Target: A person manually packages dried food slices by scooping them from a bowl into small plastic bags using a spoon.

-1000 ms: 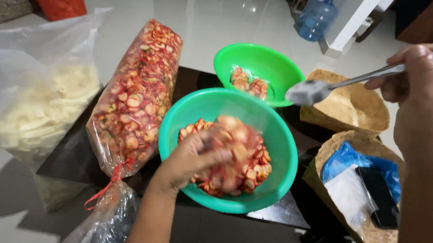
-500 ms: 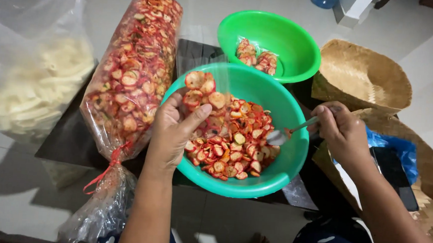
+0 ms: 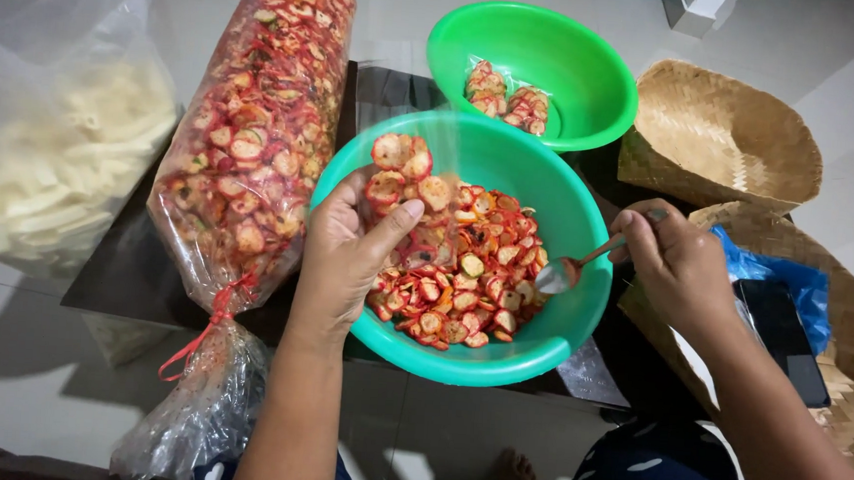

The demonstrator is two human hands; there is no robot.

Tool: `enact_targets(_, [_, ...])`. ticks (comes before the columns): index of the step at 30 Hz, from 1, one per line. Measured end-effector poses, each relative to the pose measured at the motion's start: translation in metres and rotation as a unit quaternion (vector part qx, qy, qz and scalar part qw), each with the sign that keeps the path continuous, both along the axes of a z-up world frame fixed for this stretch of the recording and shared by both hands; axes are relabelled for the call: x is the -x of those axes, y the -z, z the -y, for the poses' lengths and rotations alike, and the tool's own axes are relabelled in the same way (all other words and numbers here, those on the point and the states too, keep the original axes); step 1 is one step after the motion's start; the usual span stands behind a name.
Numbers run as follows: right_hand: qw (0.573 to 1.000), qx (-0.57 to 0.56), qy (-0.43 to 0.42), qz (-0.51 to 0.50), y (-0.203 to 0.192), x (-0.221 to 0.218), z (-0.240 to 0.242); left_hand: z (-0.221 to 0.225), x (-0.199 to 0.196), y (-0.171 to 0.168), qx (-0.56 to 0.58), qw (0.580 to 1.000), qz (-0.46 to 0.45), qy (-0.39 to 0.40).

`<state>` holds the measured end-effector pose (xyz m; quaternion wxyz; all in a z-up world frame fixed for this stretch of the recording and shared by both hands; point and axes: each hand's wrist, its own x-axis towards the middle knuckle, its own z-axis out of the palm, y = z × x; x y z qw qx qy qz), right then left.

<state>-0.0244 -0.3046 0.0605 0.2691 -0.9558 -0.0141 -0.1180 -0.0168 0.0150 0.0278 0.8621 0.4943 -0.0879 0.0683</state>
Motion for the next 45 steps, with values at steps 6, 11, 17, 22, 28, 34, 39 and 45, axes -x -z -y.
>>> enact_targets(6, [1.000,-0.015,0.012,-0.007,0.001,0.000,-0.003,0.004,-0.001,0.001,0.000,1.000,-0.008,0.007])
enact_targets(11, [1.000,0.006,0.018,0.003,0.002,-0.002,0.003,0.003,0.003,-0.004,-0.011,1.000,-0.013,0.025])
enact_targets(17, [0.996,-0.080,-0.022,-0.015,0.016,-0.007,0.004,0.007,0.001,0.002,-0.010,0.999,-0.013,0.029])
enact_targets(22, [0.994,-0.099,-0.047,-0.011,0.029,-0.016,0.012,0.009,0.001,0.002,-0.037,0.998,-0.026,0.032])
enact_targets(28, [0.979,-0.186,-0.084,-0.024,0.032,-0.018,0.008,0.013,-0.003,0.011,0.025,0.999,0.029,0.018])
enact_targets(34, [0.955,-0.255,-0.032,-0.151,0.039,-0.025,0.025,0.009,0.002,-0.001,-0.057,0.997,-0.041,0.041])
enact_targets(39, [0.934,-0.313,-0.039,-0.166,0.039,-0.024,0.027,0.010,0.001,0.000,-0.045,0.996,-0.049,0.057])
enact_targets(45, [0.931,-0.323,-0.065,-0.158,0.037,-0.019,0.029,0.009,0.001,0.001,-0.039,0.994,-0.066,0.074])
